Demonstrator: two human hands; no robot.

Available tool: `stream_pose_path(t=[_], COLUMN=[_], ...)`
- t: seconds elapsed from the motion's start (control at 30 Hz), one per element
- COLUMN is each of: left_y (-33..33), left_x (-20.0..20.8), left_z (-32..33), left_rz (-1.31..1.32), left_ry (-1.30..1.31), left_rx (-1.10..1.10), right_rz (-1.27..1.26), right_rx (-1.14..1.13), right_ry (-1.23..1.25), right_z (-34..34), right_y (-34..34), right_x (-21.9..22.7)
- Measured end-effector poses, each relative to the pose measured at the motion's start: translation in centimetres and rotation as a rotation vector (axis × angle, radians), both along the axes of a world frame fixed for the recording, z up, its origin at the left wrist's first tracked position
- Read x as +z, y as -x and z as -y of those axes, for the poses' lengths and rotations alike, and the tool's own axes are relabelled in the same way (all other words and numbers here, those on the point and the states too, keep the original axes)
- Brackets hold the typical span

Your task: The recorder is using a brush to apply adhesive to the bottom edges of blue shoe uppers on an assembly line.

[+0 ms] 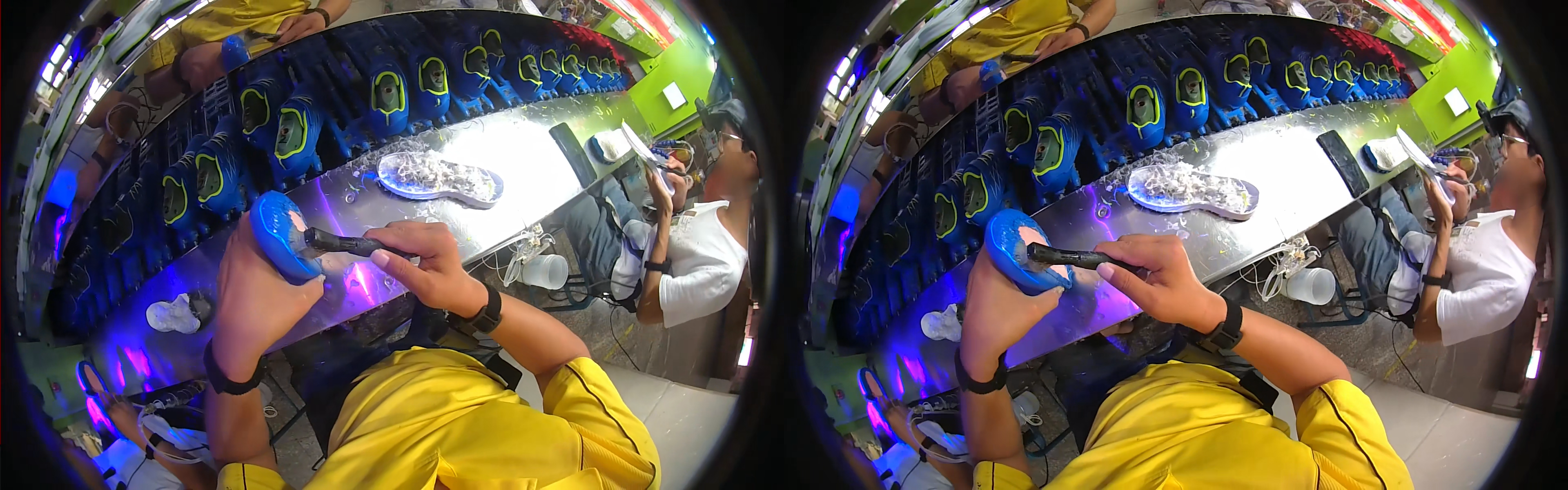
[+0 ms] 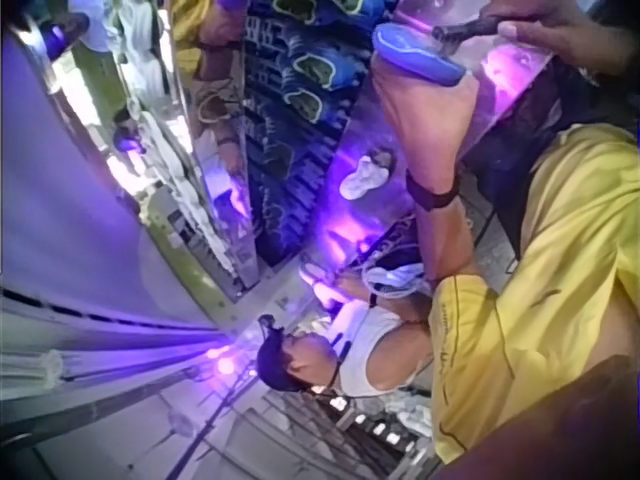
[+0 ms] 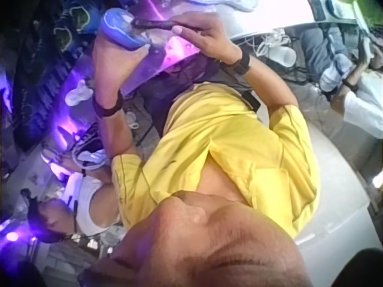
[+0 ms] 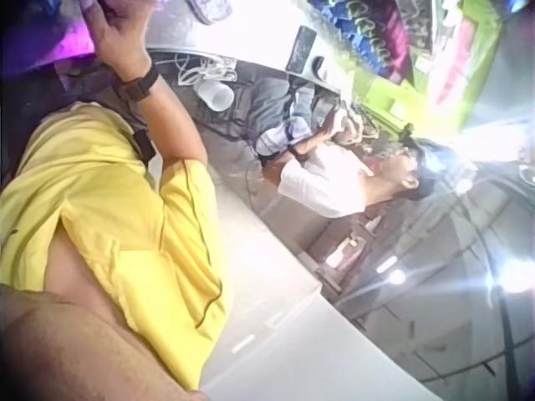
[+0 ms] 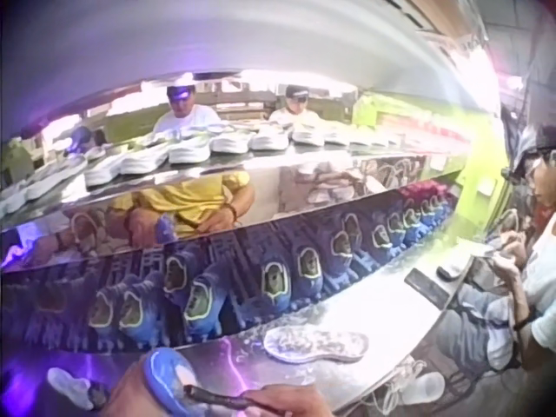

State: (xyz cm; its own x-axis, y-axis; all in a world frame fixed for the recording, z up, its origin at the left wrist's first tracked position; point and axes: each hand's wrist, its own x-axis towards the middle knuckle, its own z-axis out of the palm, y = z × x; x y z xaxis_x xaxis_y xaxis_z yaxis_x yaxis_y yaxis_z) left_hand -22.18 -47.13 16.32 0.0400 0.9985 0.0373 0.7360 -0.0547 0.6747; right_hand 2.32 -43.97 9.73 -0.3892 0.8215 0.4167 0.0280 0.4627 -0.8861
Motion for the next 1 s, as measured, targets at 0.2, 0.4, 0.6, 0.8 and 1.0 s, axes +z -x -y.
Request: stream_pose_path(t=[0.2,0.4,0.6,0.8,1.0], left_y=[1.4,2.6,5.4,3.7,0.3], left_x=[0.0,-0.3,-4.0,-5.1,-2.2], left_z=[-1.0,-0.9,1.3,5.3,10.3], left_rz=[0.032,0.037,0.143,0.698,0.759], left_ry=[0.0,0.039,-0.095,0.038,0.173], left_rx=[-0.02,-0.025,0.056,0.018,-0.114], right_rz=[-0.003,0.132,0.185,0.132,0.234], right_rx=[-0.043,-0.106,-0.094,-0.028,-0.028], right_ry=[0.056,0.189,0.35,0.458,0.306], right_z=[1.4,3.1,4.0,3.9,2.8], right_y=[0.6,-0.4,-1.4,-2.9,-2.9], right_x=[-2.4,-3.6,-2.2,4.0,7.3])
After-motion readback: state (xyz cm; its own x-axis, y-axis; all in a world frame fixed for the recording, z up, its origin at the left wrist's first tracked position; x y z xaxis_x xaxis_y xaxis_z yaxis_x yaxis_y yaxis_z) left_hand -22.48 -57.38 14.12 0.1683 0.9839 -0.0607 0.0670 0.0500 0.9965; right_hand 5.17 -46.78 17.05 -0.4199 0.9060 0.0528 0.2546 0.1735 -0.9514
